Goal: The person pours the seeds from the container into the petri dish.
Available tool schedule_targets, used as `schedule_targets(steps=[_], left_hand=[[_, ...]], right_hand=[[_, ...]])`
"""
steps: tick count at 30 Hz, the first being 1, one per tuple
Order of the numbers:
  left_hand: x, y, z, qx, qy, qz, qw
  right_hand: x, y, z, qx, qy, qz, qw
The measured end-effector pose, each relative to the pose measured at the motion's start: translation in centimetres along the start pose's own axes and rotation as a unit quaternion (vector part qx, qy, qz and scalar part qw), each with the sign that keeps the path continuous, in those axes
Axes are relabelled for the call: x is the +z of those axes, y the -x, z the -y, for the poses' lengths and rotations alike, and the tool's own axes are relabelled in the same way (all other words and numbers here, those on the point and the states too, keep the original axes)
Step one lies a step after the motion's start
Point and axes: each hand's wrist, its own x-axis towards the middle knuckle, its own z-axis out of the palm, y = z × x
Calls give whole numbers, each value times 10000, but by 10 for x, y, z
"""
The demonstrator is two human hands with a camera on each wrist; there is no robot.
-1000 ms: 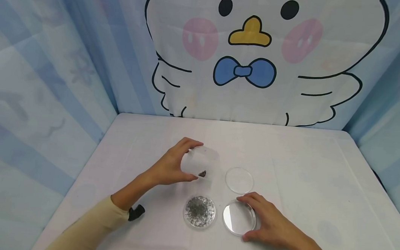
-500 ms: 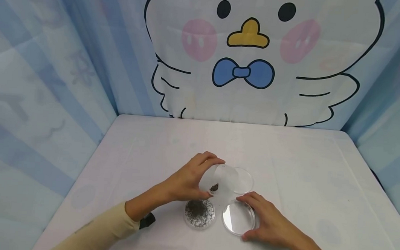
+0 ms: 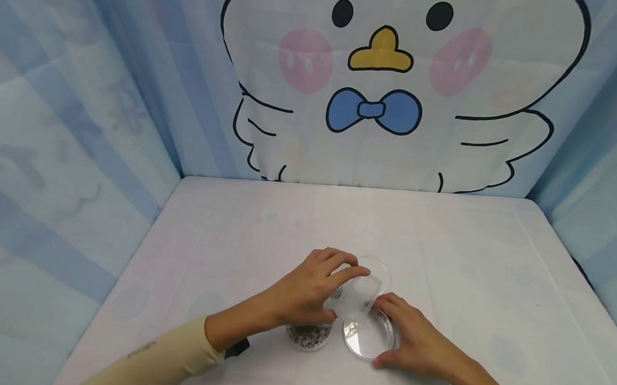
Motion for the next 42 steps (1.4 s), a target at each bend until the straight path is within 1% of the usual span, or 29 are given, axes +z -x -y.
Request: schedule_targets(steps=[8,15,19,26,28,31,32,34,38,41,42], left_hand=[[0,-2,-8,196,-391,36,9990],[-2,-4,-13,381,-755,93,9964],[-3,-4,-17,473,-1063,-13,9932],[-3,-2,-24,678,-1658,-404,9830],[-2,-1,-25,756,-1832,-549,9786],[-1,-1,-28,861,-2137,-771,9700],[-1,-1,-28,889,-2196,-802,9682],[-1,0,-30,934,-2297,-813,9653],[-2,2,-33,973,-2349,-648,9650],[-2,3,-34,1019,-2530,-634,9600],[-1,3,-34,1056,-2631,-657,9567]], right_hand=[[1,-1,0,-24,5,-25,10000],[2,0,-1,7,117,-12,9999],[3,-1,-2,-47,139,-72,9999],[3,-1,-3,-89,107,-95,9999],[3,0,-2,-67,59,-81,9999],[3,0,-2,-26,43,-78,10000],[3,0,-2,-9,51,-76,10000],[4,0,-1,2,79,-96,9999],[4,-1,1,50,110,-142,9998],[5,-2,3,97,119,-172,9997],[5,-2,4,126,118,-175,9997]])
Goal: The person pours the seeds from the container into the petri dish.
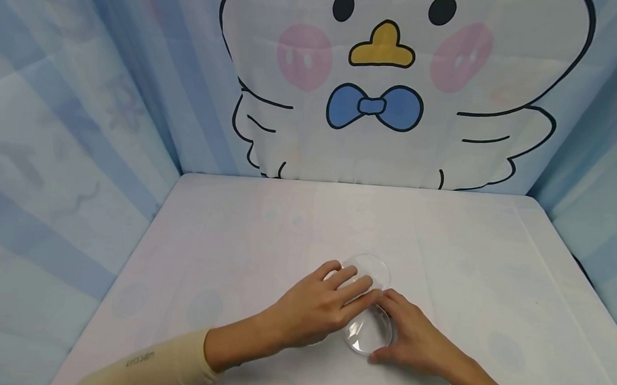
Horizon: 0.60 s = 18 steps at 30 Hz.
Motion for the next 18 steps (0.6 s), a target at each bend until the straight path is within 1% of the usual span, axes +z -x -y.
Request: schedule_targets(steps=[5,8,12,18], left_hand=[[0,2,-1,133,-194,26,9997],[-1,3,-1,181,-219,161,9995],[-2,4,-1,244,-365,278,9986],[-2,4,-2,343,-601,252,9973]], right_hand=[[1,-1,3,198,38,-9,9998],[2,-1,4,296,50,-22,9995],[4,-3,6,373,85,-71,9992],[4,-5,8,562,111,-39,9984]])
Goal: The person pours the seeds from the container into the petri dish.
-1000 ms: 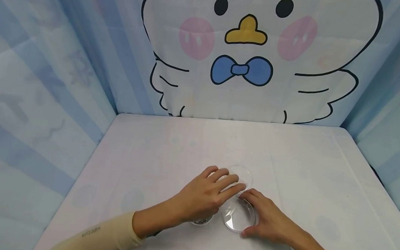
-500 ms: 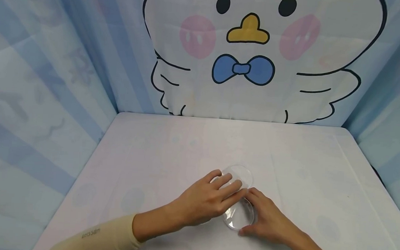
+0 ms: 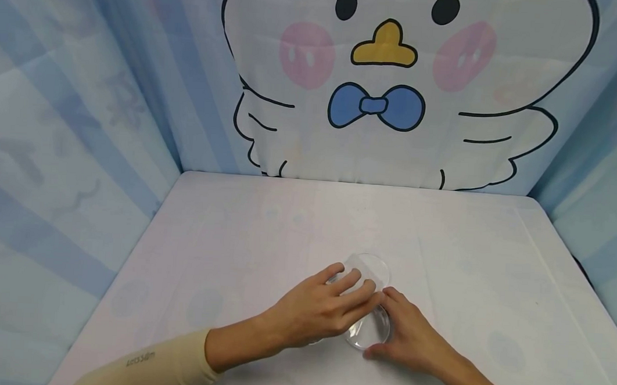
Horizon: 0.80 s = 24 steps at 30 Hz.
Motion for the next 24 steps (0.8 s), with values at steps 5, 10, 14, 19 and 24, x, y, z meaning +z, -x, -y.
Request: schedule_targets(steps=[5,10,14,19,24], left_hand=[[-1,-1,0,79,-91,26,9999],[-3,-1,1,116,-84,103,9998],[-3,-2,1,126,-94,94,9998],[-1,-3,0,110,-83,-51,9999],[1,-3,0,111,-130,-143,9998]], right_hand=[[-2,-2,2,162,-95,141,9997],[-3,-2,3,223,-130,146,9996],[-2,-3,2,221,-136,111,9996],[-3,-3,3,236,-158,146,9995],[-3,-3,4,313,-149,185,9992]])
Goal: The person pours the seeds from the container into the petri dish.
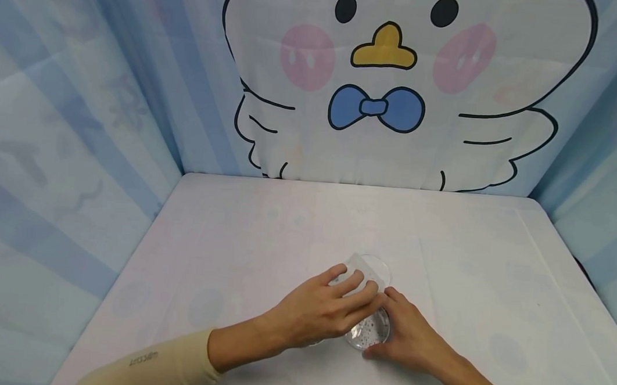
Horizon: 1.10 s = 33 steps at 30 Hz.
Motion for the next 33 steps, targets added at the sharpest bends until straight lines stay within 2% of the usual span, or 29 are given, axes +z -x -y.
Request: schedule_targets(steps=[8,18,27,33], left_hand=[[3,0,-1,94,-205,-162,9996],[0,-1,-1,62,-110,64,9999],[1,-3,1,205,-376,-254,9988],[0,-3,2,206,-444,-300,9983]], right_hand=[[0,1,0,11,-63,9,10000],[1,1,0,-37,-91,-17,10000],[1,0,1,110,-146,-16,9998],[0,0,2,210,-204,46,9996]])
